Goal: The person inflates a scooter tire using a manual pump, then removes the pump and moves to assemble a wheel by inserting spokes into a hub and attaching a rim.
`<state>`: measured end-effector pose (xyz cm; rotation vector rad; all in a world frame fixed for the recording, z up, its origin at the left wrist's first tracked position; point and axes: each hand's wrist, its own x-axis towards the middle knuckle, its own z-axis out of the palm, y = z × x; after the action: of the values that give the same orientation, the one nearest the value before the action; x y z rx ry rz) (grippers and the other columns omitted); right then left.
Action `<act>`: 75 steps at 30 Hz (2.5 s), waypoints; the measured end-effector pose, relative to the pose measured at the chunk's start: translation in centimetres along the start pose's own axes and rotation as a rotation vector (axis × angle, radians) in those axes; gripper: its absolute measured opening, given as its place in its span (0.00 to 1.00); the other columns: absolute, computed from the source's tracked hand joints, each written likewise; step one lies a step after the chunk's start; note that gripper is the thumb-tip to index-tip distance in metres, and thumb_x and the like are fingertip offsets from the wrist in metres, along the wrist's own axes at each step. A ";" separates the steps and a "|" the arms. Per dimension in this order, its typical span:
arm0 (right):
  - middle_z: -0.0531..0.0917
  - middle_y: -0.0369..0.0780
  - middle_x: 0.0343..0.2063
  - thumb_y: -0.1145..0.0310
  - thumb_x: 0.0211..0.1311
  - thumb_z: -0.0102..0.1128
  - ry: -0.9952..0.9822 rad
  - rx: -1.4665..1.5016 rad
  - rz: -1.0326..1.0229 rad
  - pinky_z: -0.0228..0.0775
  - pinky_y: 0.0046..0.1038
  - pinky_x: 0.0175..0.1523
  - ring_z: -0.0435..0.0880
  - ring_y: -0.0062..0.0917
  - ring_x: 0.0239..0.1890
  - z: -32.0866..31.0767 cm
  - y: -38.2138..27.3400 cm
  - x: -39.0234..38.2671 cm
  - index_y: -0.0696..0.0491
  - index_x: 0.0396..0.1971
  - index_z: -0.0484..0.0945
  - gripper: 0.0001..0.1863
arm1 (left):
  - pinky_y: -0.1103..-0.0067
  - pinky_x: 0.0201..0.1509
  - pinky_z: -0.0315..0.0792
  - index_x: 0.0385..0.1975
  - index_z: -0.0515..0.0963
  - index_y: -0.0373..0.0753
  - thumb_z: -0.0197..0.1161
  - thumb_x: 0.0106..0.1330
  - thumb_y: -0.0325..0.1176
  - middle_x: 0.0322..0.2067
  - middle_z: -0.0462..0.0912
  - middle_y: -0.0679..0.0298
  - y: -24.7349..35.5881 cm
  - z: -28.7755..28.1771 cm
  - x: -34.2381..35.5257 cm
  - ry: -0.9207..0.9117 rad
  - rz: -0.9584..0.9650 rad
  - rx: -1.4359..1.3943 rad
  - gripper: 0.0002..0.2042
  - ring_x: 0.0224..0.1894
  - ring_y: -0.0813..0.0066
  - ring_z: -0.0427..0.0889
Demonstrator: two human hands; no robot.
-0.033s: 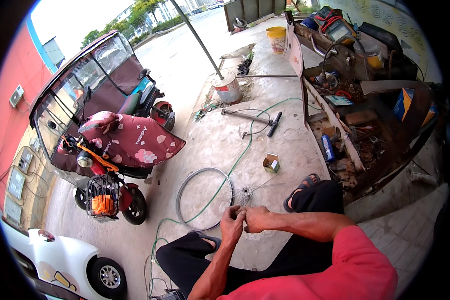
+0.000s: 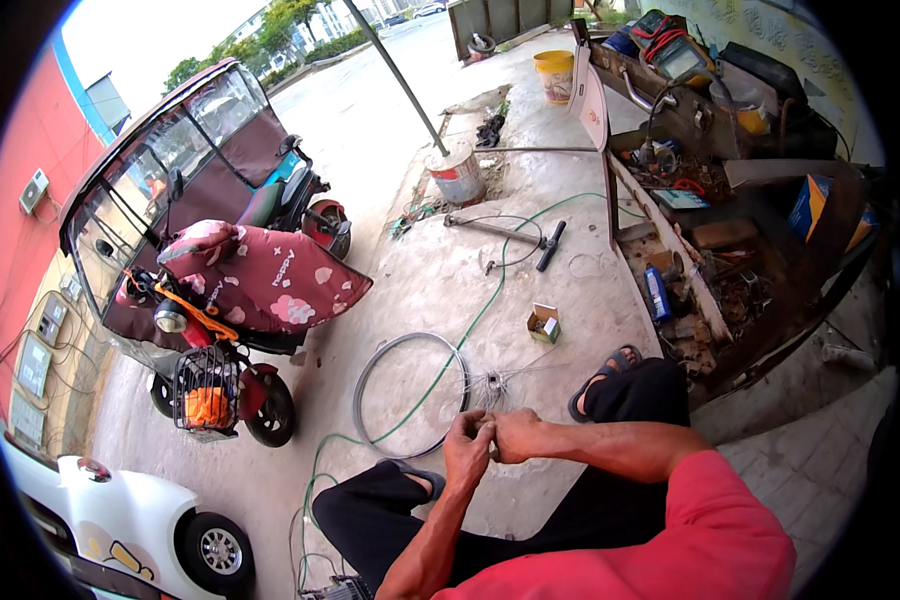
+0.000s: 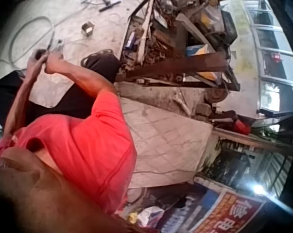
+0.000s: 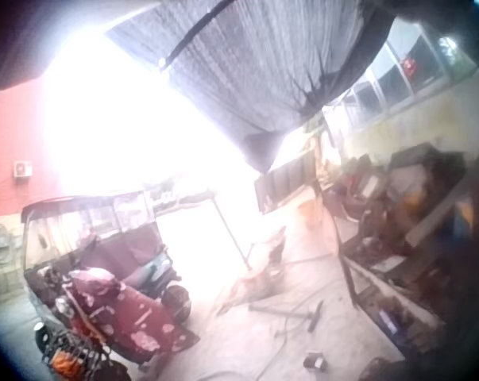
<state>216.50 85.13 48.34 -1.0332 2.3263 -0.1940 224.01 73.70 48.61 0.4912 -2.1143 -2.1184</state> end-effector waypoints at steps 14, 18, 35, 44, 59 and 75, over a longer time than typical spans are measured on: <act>0.76 0.48 0.56 0.55 0.56 0.61 0.109 0.100 0.033 0.74 0.42 0.56 0.80 0.42 0.55 -0.4 0.2 -0.9 0.55 0.66 0.64 0.38 | 0.81 0.46 0.73 0.46 0.77 0.30 0.66 0.65 0.28 0.36 0.83 0.65 -0.6 0.4 -1.5 -0.075 0.156 0.177 0.13 0.39 0.81 0.79; 0.77 0.48 0.55 0.53 0.56 0.61 0.043 0.005 0.037 0.73 0.44 0.57 0.79 0.44 0.55 -0.6 -0.4 -0.6 0.54 0.60 0.72 0.34 | 0.82 0.47 0.74 0.49 0.75 0.29 0.64 0.66 0.26 0.37 0.83 0.63 -0.3 -0.5 0.3 -0.012 0.098 0.092 0.14 0.40 0.80 0.80; 0.76 0.49 0.56 0.56 0.55 0.62 0.136 0.092 0.016 0.74 0.42 0.56 0.80 0.41 0.55 -0.4 0.5 -0.7 0.54 0.72 0.53 0.46 | 0.79 0.44 0.75 0.47 0.77 0.29 0.65 0.66 0.31 0.37 0.84 0.61 -0.6 0.2 -1.5 -0.030 0.151 0.217 0.14 0.37 0.78 0.80; 0.79 0.51 0.52 0.60 0.53 0.65 0.164 0.149 -0.019 0.77 0.46 0.48 0.84 0.46 0.49 -1.2 0.1 -0.9 0.56 0.66 0.57 0.42 | 0.81 0.45 0.73 0.50 0.76 0.31 0.64 0.67 0.29 0.37 0.82 0.64 0.8 -0.6 -1.9 -0.110 0.006 0.113 0.14 0.38 0.79 0.79; 0.84 0.48 0.47 0.53 0.56 0.65 0.578 0.485 0.211 0.72 0.35 0.56 0.83 0.40 0.50 -12.1 10.3 -2.3 0.56 0.64 0.68 0.38 | 0.84 0.31 0.71 0.46 0.74 0.33 0.63 0.68 0.35 0.28 0.78 0.64 -9.3 -7.4 5.0 -0.093 -0.432 0.023 0.13 0.26 0.80 0.76; 0.85 0.49 0.43 0.58 0.58 0.65 0.456 0.490 0.251 0.77 0.34 0.48 0.86 0.35 0.41 -13.1 12.4 -1.8 0.61 0.58 0.73 0.32 | 0.72 0.43 0.75 0.45 0.79 0.29 0.64 0.60 0.40 0.37 0.84 0.53 -25.6 -2.8 21.1 -0.025 -0.376 0.590 0.20 0.38 0.62 0.83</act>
<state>202.27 93.73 55.54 -0.4802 2.5780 -0.9277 208.79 65.35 20.22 0.9870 -2.8411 -1.6017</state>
